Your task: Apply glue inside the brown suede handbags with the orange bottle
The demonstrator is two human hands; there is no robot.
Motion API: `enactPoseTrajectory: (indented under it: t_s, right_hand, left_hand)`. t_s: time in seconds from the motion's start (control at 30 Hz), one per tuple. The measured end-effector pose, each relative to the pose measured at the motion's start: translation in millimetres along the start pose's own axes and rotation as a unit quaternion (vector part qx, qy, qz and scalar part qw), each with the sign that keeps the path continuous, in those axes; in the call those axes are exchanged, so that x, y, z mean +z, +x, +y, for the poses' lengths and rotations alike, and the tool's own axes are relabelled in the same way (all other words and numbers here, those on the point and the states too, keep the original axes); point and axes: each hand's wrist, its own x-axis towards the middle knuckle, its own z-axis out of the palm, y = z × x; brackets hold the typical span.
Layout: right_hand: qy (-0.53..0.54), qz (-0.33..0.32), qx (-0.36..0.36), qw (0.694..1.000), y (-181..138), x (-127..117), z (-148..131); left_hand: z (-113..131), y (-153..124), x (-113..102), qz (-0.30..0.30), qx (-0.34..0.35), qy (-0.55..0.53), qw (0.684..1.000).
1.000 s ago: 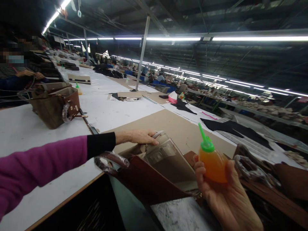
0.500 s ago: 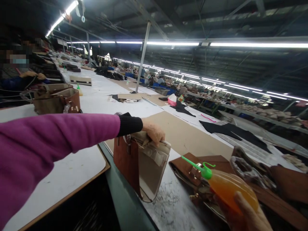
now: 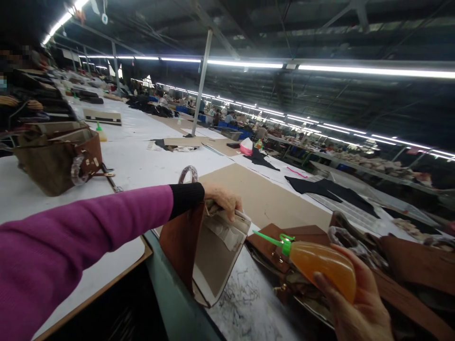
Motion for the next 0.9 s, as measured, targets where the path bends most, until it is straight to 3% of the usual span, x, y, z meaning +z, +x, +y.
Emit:
enactPoseTrajectory:
  t_s: [0.3,0.9]
  right_hand:
    - [-0.052,-0.005,-0.05,0.997,-1.6,14.5,-8.1]
    - [-0.089,0.023,-0.066,0.994,-18.1,22.8,-6.5]
  left_hand:
    - [5.9,7.0,0.3,-0.014,0.004,0.023,1.0]
    - [6.3,8.5,-1.2,-0.027,-0.018,0.107,0.994]
